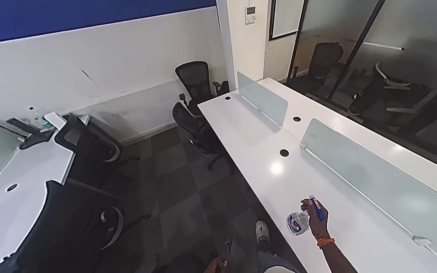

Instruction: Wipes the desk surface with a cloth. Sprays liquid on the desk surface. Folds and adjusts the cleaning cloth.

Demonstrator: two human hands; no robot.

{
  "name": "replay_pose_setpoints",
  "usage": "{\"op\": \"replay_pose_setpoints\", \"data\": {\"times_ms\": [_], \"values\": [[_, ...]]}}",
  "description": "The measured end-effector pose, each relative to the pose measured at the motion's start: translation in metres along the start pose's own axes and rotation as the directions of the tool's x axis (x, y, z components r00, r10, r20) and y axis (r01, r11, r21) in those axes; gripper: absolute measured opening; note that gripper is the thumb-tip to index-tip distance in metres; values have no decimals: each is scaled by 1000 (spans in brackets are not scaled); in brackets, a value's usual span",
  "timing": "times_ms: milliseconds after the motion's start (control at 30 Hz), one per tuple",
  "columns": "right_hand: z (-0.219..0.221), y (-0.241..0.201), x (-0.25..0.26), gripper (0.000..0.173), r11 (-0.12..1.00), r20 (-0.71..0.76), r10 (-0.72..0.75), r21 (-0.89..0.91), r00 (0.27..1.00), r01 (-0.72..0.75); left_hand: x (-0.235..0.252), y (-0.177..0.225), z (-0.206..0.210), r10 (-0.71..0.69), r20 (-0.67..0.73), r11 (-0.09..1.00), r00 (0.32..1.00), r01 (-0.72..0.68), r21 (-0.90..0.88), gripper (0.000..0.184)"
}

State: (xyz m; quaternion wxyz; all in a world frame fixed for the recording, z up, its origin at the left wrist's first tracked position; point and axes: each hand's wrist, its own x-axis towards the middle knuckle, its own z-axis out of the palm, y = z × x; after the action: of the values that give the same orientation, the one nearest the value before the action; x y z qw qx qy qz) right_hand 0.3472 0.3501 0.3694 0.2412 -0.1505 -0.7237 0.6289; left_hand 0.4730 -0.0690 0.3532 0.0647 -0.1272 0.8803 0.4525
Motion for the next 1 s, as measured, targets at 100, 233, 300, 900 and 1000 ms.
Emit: {"op": "replay_pose_setpoints", "data": {"times_ms": [100,233,300,900,1000], "values": [[16,23,58,36,999,-64,36,29,997,-35,50,13,10,12,-13,999,1000,-12,35,28],[30,53,129,34,996,-191,89,-1,978,-91,107,12,18,-41,-23,985,999,44,165,31],[35,64,162,32,995,-195,84,-37,977,-93,131,8,14,-82,-34,969,996,87,230,32],[98,87,260,40,955,-303,277,-19,912,-296,260,14,-16,-159,1,937,987,150,316,32],[113,83,254,41,956,-297,287,37,911,-290,305,6,-20,-182,68,942,981,154,297,34]]}}
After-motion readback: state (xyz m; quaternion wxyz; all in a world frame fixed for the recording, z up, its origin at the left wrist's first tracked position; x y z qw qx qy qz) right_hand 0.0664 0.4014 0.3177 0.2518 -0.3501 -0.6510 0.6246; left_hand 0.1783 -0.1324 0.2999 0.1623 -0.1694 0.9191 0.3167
